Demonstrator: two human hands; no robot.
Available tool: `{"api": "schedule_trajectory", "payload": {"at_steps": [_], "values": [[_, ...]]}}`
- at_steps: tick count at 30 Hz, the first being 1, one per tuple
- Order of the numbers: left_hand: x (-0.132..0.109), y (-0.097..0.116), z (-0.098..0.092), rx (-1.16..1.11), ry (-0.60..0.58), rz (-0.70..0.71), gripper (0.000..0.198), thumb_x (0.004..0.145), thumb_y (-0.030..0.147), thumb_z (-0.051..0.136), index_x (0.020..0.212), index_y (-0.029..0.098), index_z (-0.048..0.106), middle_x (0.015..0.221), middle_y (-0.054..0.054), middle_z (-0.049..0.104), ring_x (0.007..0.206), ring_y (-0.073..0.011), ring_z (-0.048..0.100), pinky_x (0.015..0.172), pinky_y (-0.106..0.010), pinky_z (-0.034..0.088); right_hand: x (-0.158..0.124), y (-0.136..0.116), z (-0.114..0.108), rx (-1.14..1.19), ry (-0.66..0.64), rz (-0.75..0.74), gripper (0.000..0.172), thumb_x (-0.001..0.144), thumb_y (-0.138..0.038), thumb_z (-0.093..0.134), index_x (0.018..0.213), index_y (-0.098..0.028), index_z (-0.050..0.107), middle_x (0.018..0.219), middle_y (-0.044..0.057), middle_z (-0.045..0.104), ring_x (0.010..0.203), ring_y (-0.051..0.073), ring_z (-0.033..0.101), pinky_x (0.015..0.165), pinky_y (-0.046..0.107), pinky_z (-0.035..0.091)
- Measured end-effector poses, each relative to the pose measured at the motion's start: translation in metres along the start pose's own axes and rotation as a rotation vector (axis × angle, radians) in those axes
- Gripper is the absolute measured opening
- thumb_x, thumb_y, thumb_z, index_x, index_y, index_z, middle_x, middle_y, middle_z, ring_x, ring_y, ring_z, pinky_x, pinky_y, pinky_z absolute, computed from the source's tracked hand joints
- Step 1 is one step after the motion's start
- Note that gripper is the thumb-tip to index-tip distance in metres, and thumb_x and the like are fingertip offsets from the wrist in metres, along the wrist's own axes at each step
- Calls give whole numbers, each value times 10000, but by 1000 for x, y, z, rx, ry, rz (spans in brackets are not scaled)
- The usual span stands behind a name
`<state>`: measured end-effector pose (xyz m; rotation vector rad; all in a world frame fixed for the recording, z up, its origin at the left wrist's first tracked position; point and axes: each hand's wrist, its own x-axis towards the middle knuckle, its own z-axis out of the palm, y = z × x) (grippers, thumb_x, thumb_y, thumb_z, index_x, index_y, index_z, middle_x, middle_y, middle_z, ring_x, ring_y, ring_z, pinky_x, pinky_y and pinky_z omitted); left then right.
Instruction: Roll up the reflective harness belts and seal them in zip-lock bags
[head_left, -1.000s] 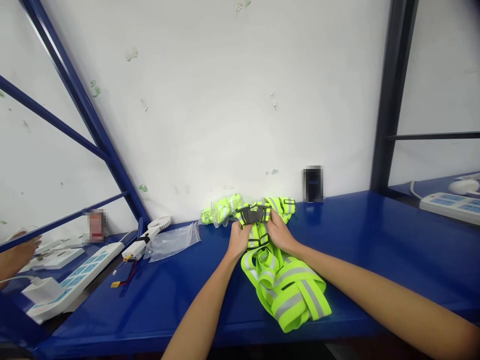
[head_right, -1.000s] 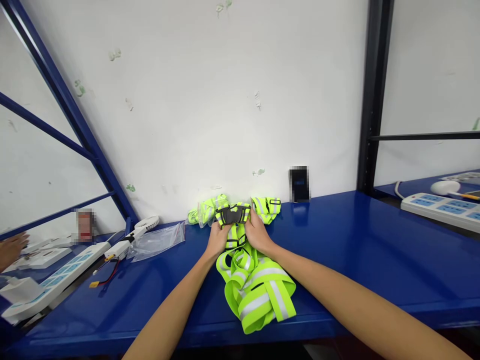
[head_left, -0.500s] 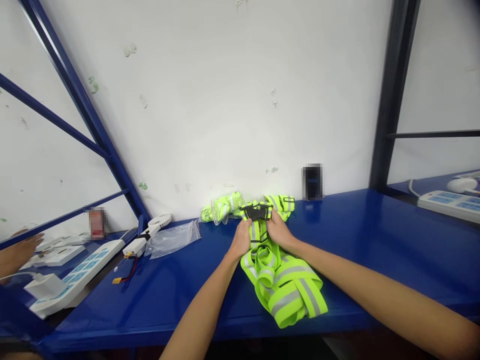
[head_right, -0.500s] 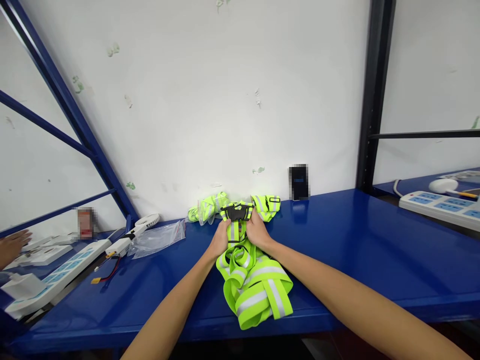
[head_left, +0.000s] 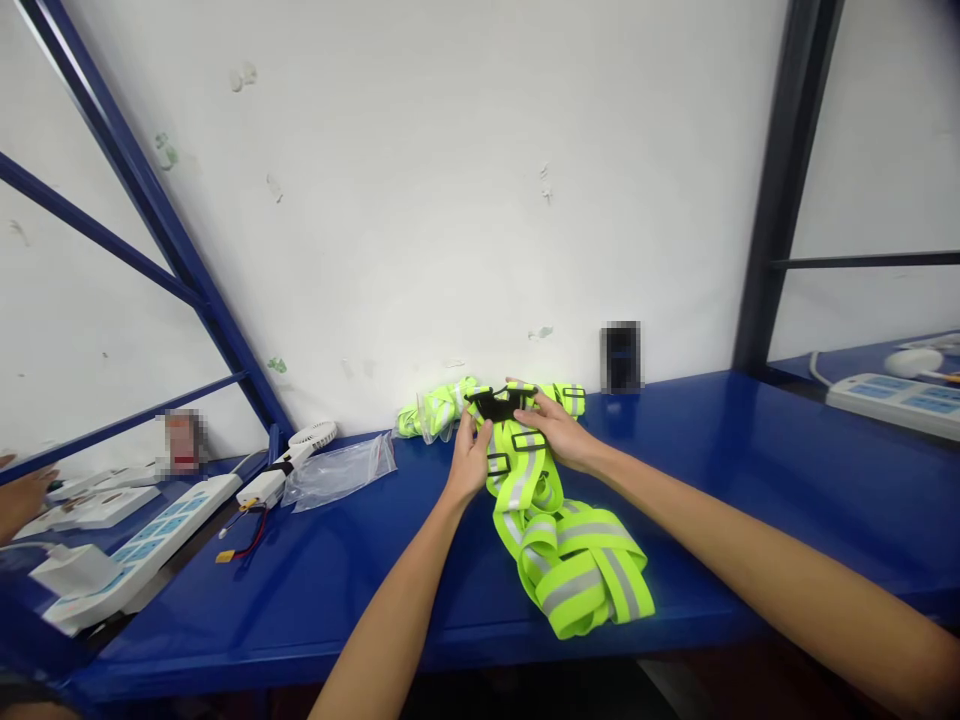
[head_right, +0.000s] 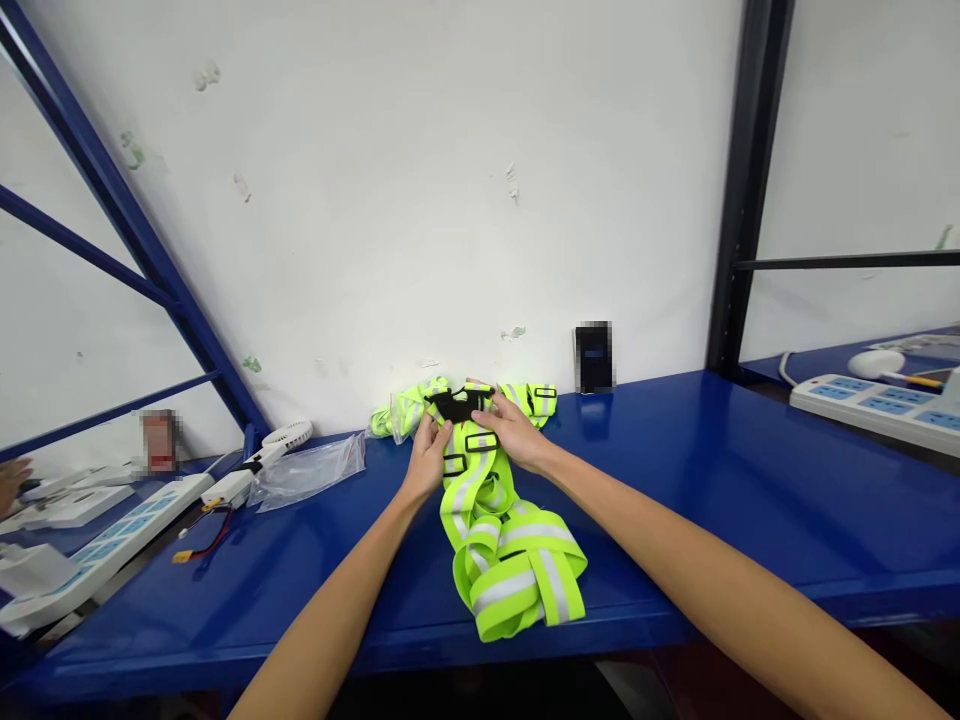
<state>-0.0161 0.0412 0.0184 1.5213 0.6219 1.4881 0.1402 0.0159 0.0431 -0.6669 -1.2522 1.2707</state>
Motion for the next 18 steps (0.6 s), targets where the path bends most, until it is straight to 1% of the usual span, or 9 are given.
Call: {"api": "schedule_trajectory", "payload": {"at_steps": [1, 3, 5, 8, 10, 12, 14, 16, 18], "values": [[0, 1, 0, -4, -1, -12, 388, 803, 322, 659, 1178, 243, 597, 1228, -43, 624, 1263, -212, 485, 1070, -311, 356, -1, 0, 2, 30, -4, -12, 437, 714, -278, 673, 1137, -246, 570, 967, 21, 714, 917, 241, 663, 835, 406, 512], [1, 1, 0, -18, -1, -40, 364, 830, 360, 624, 1179, 257, 601, 1214, -23, 634, 1289, -204, 460, 1091, -313, 333, -3, 0, 7, 68, 33, -17, 430, 718, -291, 665, 1133, -258, 559, 981, 17, 709, 930, 237, 658, 823, 393, 513], [2, -1, 0, -65, -8, -99, 382, 856, 466, 570, 1170, 252, 614, 1167, -30, 659, 1282, -216, 473, 1079, -330, 355, -5, -1, 11, 90, 75, 0, 379, 730, -307, 631, 1099, -265, 557, 992, 12, 704, 947, 241, 651, 819, 390, 511], [4, -4, 2, -152, -48, -201, 559, 845, 640, 481, 1189, 222, 622, 1090, -81, 691, 1208, -260, 544, 1001, -358, 435, -9, -3, 17, 120, 59, -1, 283, 731, -310, 586, 1008, -258, 554, 972, 5, 697, 953, 248, 642, 823, 380, 504], [4, -4, 2, -194, -56, -238, 645, 827, 697, 449, 1248, 229, 591, 1107, -90, 689, 1172, -268, 571, 957, -360, 464, -10, -2, 19, 148, 43, -19, 205, 756, -366, 571, 924, -253, 535, 945, 2, 688, 942, 246, 636, 818, 368, 499], [4, -5, 2, -221, -41, -271, 673, 820, 710, 445, 1309, 259, 540, 1182, -74, 665, 1166, -255, 579, 928, -343, 480, -10, 1, 20, 158, 76, -15, 219, 776, -449, 568, 844, -252, 503, 895, -3, 675, 907, 240, 633, 799, 357, 495], [4, -4, 1, -224, -22, -310, 664, 822, 685, 476, 1345, 277, 501, 1259, -62, 626, 1171, -242, 579, 911, -318, 486, -9, 5, 20, 153, 122, -2, 264, 759, -477, 600, 772, -246, 472, 811, -12, 648, 839, 223, 624, 769, 340, 488], [4, -3, 0, -234, -11, -357, 646, 833, 621, 513, 1375, 273, 464, 1283, -66, 612, 1156, -241, 592, 905, -315, 491, -7, 9, 18, 160, 127, 10, 270, 723, -425, 648, 736, -238, 455, 729, -30, 605, 742, 193, 604, 717, 316, 480], [4, -1, -2, -268, -7, -411, 658, 831, 538, 552, 1415, 274, 402, 1240, -72, 639, 1099, -246, 627, 896, -338, 502, -5, 9, 15, 185, 100, 37, 256, 682, -344, 679, 792, -238, 475, 711, -46, 588, 675, 172, 590, 661, 298, 474]]}}
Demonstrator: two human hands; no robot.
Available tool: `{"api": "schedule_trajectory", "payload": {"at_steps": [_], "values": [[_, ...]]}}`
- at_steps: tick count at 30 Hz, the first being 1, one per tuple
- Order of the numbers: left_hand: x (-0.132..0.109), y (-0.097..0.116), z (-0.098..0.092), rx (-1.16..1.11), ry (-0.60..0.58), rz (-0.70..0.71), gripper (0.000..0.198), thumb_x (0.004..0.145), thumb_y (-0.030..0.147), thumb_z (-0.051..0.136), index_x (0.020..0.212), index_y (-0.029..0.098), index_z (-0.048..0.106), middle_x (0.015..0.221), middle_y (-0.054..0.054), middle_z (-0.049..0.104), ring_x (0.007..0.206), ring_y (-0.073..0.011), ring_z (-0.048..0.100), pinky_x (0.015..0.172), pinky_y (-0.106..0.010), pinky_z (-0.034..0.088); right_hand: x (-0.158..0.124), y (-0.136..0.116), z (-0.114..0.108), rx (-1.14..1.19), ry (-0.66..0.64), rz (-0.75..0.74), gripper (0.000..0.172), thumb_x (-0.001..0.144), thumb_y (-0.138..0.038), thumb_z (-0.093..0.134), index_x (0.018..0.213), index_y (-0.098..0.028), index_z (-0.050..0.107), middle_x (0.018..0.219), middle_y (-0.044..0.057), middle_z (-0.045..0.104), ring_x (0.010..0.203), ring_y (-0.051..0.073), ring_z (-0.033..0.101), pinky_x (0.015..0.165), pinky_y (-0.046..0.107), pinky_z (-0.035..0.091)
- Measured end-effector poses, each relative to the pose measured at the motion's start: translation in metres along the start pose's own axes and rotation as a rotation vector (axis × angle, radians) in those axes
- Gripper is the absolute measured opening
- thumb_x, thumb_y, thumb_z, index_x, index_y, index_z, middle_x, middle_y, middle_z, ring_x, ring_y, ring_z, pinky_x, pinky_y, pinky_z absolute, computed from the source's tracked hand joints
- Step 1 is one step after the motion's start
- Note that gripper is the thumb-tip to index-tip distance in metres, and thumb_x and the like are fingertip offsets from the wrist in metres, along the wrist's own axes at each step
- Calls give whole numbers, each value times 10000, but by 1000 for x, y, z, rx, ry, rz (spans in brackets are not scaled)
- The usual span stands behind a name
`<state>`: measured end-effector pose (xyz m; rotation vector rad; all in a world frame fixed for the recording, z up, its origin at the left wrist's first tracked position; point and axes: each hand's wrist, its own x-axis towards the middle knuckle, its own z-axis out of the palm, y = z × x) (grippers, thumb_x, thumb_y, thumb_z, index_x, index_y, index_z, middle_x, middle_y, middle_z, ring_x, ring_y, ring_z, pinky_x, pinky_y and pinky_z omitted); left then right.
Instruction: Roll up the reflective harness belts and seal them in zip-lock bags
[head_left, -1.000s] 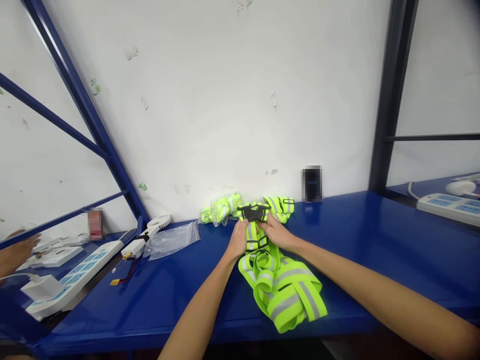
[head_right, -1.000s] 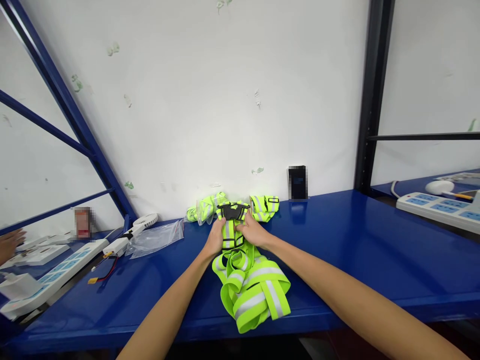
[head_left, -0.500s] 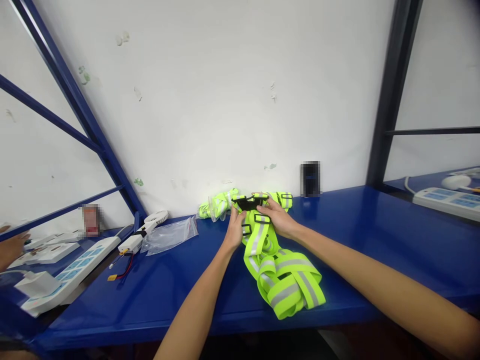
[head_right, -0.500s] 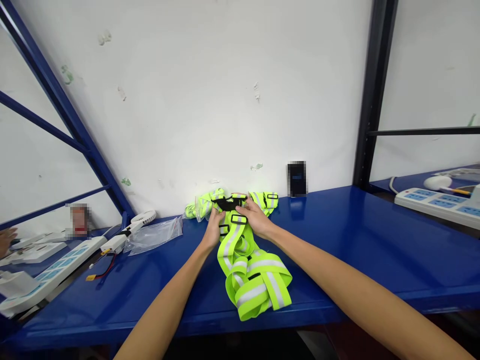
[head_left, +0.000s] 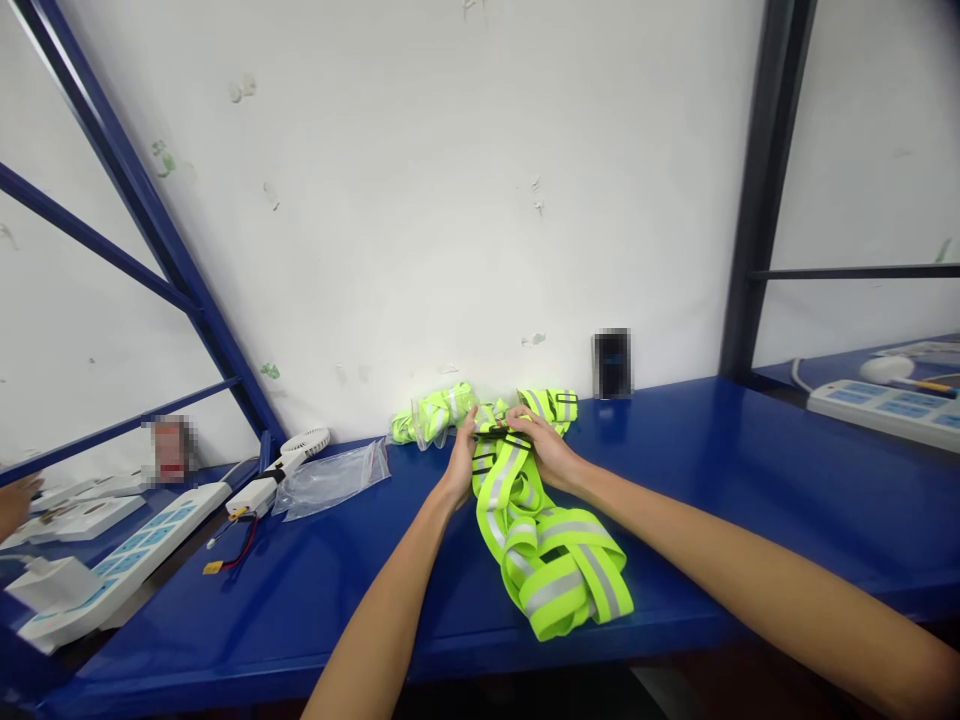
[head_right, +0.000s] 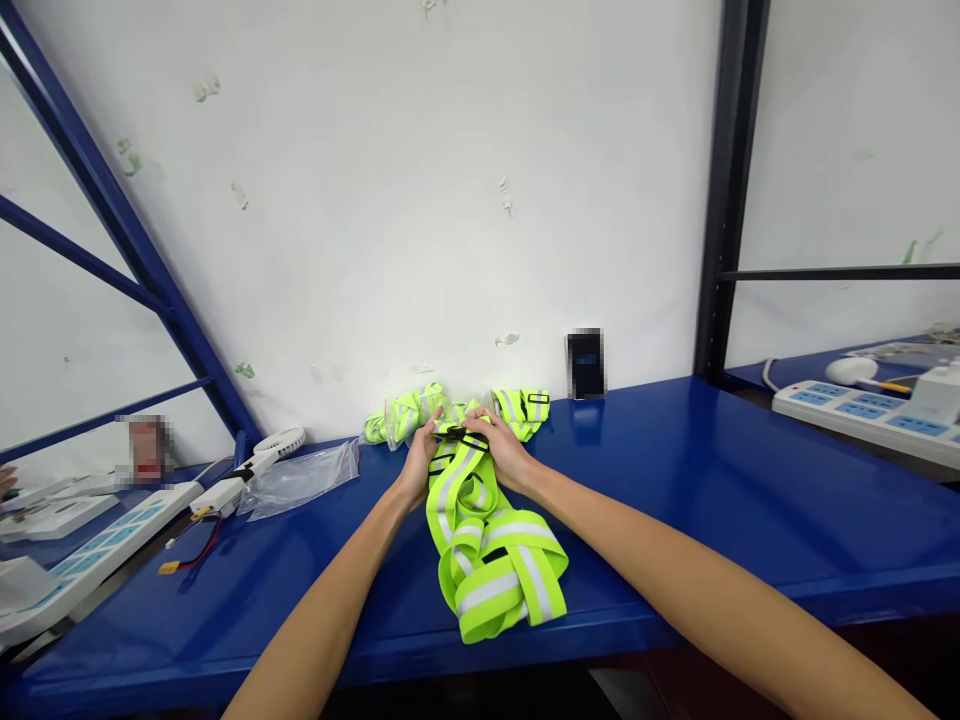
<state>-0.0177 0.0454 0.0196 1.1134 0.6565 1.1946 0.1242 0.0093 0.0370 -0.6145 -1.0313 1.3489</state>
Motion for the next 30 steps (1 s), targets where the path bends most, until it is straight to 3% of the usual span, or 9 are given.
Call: {"api": "schedule_trajectory", "payload": {"at_steps": [4, 10, 12, 16, 19, 22, 25, 27, 30], "values": [[-3, 9, -2, -35, -7, -34, 780, 781, 424, 659, 1460, 282, 301, 1162, -67, 677, 1006, -246, 667, 894, -373, 511, 2, -7, -3, 67, 21, 29, 601, 577, -166, 703, 1111, -287, 456, 931, -13, 635, 758, 184, 638, 677, 310, 509], [-1, 14, -7, 34, -10, 49, 824, 645, 324, 814, 1370, 156, 460, 1048, -118, 715, 954, -273, 682, 899, -402, 510, 10, -9, -9, 49, 119, -79, 1006, 515, -53, 690, 1375, -409, 307, 1310, 36, 509, 948, 189, 643, 794, 338, 550], [1, 15, -9, 35, -40, 113, 765, 645, 335, 815, 1324, 144, 517, 1056, -131, 713, 987, -281, 674, 917, -412, 501, 13, -7, -12, 42, 127, -84, 995, 552, -98, 728, 1397, -400, 297, 1298, 36, 537, 982, 200, 646, 847, 362, 546], [1, 23, -15, 166, -86, 263, 584, 699, 365, 772, 1224, 159, 619, 1147, -134, 685, 1142, -289, 603, 1007, -409, 442, 13, -7, -20, -187, 41, -61, 718, 650, -238, 752, 1310, -269, 471, 1301, 84, 575, 1140, 273, 585, 940, 423, 508], [-1, 29, -20, 314, -56, 352, 547, 729, 362, 749, 1233, 193, 618, 1256, -112, 632, 1280, -289, 491, 1066, -397, 382, 9, -10, -22, -357, 7, -55, 716, 661, -214, 714, 1328, -284, 459, 1341, 78, 550, 1138, 296, 580, 871, 448, 542], [-2, 29, -23, 347, -10, 326, 547, 745, 360, 737, 1259, 239, 595, 1344, -87, 570, 1341, -290, 417, 1079, -387, 363, 4, -11, -16, -298, -69, 16, 811, 659, -143, 597, 1407, -327, 343, 1284, 69, 586, 961, 270, 659, 719, 440, 584], [-1, 26, -25, 347, 21, 293, 538, 736, 351, 746, 1248, 277, 598, 1440, -50, 475, 1381, -288, 354, 1087, -351, 347, 2, -10, -8, -157, -8, 77, 913, 605, -88, 527, 1437, -351, 262, 1269, 52, 590, 896, 227, 671, 697, 399, 584], [0, 24, -25, 364, 24, 296, 537, 744, 350, 740, 1257, 291, 590, 1466, -31, 441, 1394, -279, 332, 1087, -323, 340, 1, -9, -4, -68, -3, 113, 907, 577, -73, 505, 1416, -352, 299, 1225, 43, 615, 894, 220, 670, 711, 388, 576], [0, 22, -25, 355, -24, 262, 561, 784, 367, 697, 1316, 296, 533, 1397, -57, 517, 1287, -277, 477, 1020, -335, 413, 0, -9, -3, 18, -71, 105, 724, 588, -89, 511, 1274, -318, 472, 1096, 36, 668, 890, 220, 666, 734, 383, 564]]}}
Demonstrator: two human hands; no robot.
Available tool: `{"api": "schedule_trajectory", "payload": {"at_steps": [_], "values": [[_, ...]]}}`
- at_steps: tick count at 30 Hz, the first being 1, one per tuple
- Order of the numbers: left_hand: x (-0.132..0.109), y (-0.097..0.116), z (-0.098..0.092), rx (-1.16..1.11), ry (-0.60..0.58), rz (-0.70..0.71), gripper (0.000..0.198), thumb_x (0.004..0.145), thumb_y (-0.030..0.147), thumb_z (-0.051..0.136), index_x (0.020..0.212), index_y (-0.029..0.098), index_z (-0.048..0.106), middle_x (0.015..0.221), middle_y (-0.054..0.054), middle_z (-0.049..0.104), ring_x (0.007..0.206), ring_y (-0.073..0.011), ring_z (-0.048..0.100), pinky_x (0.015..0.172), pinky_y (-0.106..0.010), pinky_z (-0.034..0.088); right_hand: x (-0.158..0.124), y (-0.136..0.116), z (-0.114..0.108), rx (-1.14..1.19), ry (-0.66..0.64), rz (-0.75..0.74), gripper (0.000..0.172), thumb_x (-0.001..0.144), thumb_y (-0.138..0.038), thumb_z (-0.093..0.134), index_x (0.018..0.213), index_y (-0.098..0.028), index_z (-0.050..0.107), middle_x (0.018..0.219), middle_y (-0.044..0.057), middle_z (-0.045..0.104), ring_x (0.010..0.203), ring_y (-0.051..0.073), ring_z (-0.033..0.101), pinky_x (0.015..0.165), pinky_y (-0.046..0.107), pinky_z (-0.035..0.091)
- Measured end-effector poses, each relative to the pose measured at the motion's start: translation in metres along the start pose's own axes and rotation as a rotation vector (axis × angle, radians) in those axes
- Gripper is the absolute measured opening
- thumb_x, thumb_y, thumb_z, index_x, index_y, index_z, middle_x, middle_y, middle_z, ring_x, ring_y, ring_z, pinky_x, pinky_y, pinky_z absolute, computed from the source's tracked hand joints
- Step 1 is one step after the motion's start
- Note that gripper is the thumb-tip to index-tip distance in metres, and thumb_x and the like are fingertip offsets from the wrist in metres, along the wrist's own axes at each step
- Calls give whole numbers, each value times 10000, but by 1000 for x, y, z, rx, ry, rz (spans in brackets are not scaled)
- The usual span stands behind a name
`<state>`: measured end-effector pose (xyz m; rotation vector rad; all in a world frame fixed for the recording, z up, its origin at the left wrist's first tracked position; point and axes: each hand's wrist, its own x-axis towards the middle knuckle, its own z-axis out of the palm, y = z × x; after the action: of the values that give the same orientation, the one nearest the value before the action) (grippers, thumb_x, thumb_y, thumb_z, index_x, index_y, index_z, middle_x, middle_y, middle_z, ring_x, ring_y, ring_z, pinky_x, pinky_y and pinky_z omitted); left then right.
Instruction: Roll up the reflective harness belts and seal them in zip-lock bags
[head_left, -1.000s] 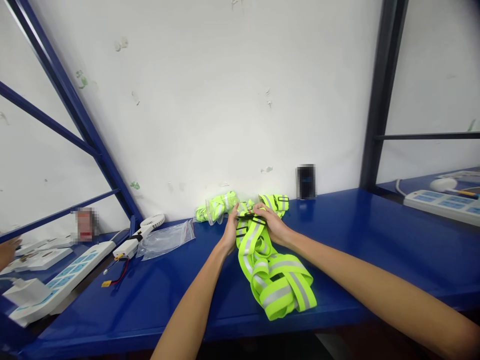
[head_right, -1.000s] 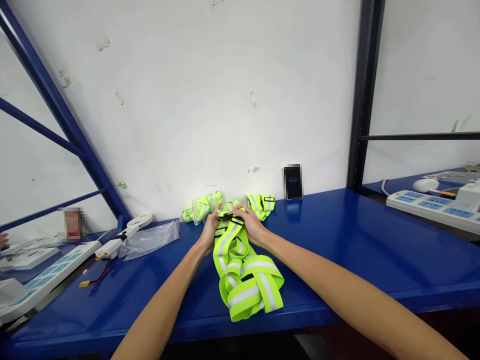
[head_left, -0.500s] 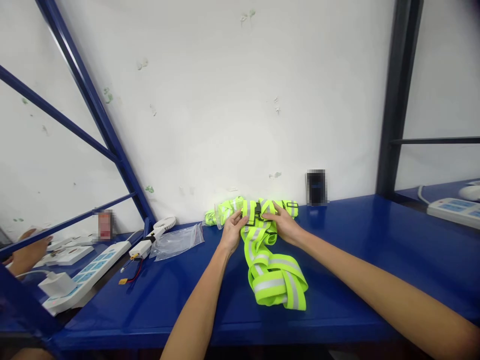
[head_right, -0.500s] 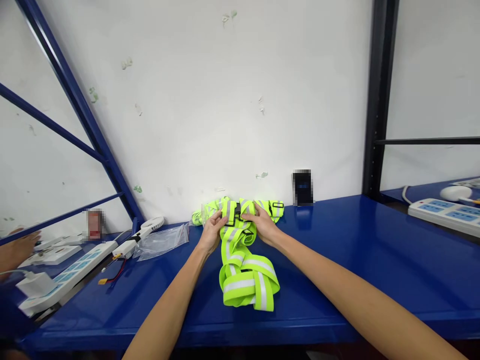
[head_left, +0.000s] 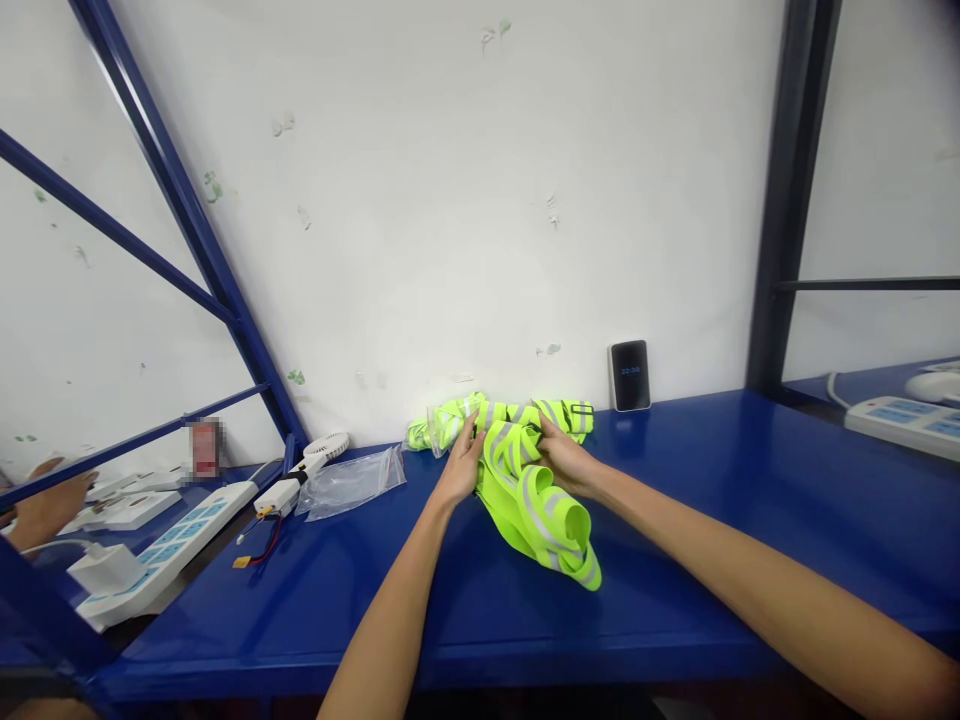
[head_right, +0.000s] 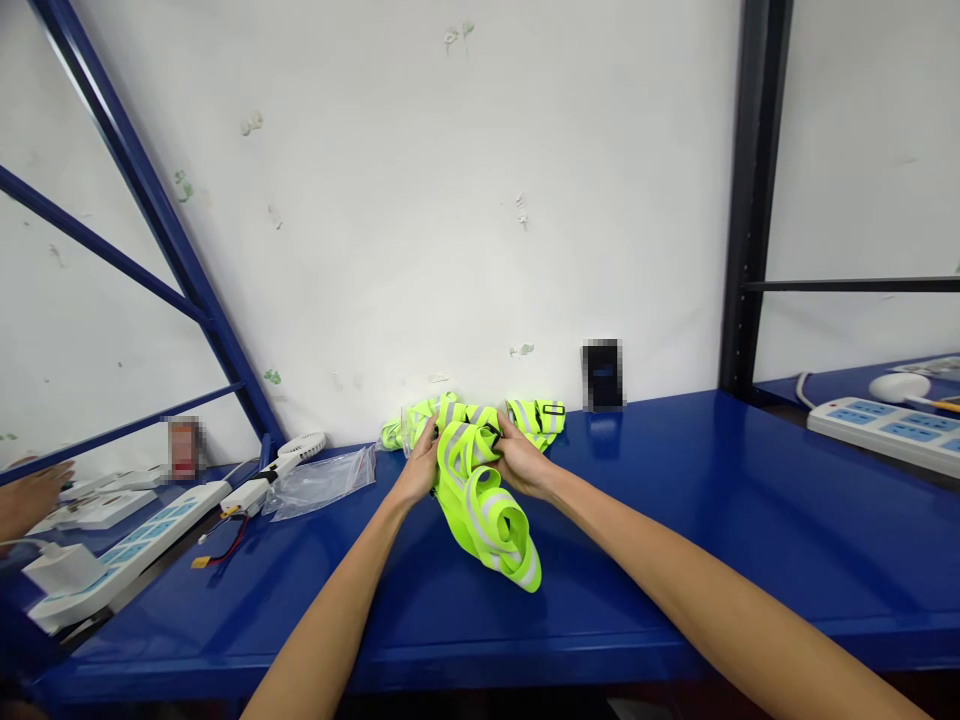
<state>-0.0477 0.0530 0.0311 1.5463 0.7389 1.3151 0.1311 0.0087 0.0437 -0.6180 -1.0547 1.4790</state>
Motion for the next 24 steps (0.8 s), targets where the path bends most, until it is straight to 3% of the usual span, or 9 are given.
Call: {"api": "schedule_trajectory", "payload": {"at_steps": [2, 5, 8, 11, 14, 17, 21, 24], "values": [[0, 0, 1, -46, -39, -32, 585, 801, 391, 671, 1348, 289, 492, 1292, -79, 599, 1145, -270, 587, 946, -356, 471, -1, -1, -1, 38, -50, -25, 512, 656, -146, 540, 1149, -287, 547, 1022, 35, 681, 875, 219, 660, 732, 376, 558], [0, 1, 3, -88, -59, -34, 582, 795, 414, 670, 1330, 261, 498, 1211, -85, 640, 1030, -249, 636, 897, -355, 499, -2, -4, -2, 90, -140, -8, 232, 812, -351, 544, 1008, -237, 598, 949, 54, 678, 850, 225, 647, 706, 366, 547], [-1, 3, 6, -96, -51, -25, 575, 781, 406, 686, 1302, 231, 517, 1235, -94, 624, 1039, -245, 628, 905, -347, 492, -1, -5, -2, 114, -154, 41, 304, 853, -513, 539, 917, -225, 612, 897, 53, 668, 814, 218, 631, 675, 343, 527], [-3, 3, 10, -106, -74, -49, 641, 782, 404, 689, 1361, 241, 466, 1264, -99, 606, 1056, -251, 618, 910, -354, 489, 2, -1, -2, 90, -34, -37, 235, 776, -440, 685, 789, -224, 594, 780, 3, 626, 712, 164, 584, 612, 272, 483], [-8, 0, 13, -118, -90, -43, 805, 777, 383, 702, 1466, 301, 294, 1324, -88, 562, 1091, -238, 601, 929, -348, 477, 5, 5, -4, -10, 36, -130, 228, 688, -337, 767, 735, -203, 588, 687, -29, 567, 639, 123, 530, 560, 223, 422], [-10, -5, 16, -125, -101, -23, 909, 739, 349, 738, 1489, 295, 227, 1340, -96, 545, 1128, -234, 576, 950, -344, 460, 8, 8, -10, -106, 71, -219, 333, 624, -268, 790, 892, -225, 596, 713, -44, 589, 649, 126, 552, 585, 232, 425], [-9, -7, 24, -62, -139, -7, 834, 618, 320, 819, 1364, 209, 462, 1218, -117, 620, 1073, -252, 585, 910, -350, 472, 10, 8, -16, -116, 86, -257, 698, 560, -185, 800, 1180, -280, 493, 780, -55, 639, 672, 149, 620, 665, 282, 488], [-8, -8, 30, -66, -171, -41, 670, 591, 354, 826, 1190, 145, 609, 1020, -106, 685, 922, -241, 624, 819, -351, 497, 9, 4, -18, -123, -20, -205, 787, 542, -128, 787, 1262, -231, 488, 743, -42, 673, 611, 154, 637, 690, 313, 506]]}}
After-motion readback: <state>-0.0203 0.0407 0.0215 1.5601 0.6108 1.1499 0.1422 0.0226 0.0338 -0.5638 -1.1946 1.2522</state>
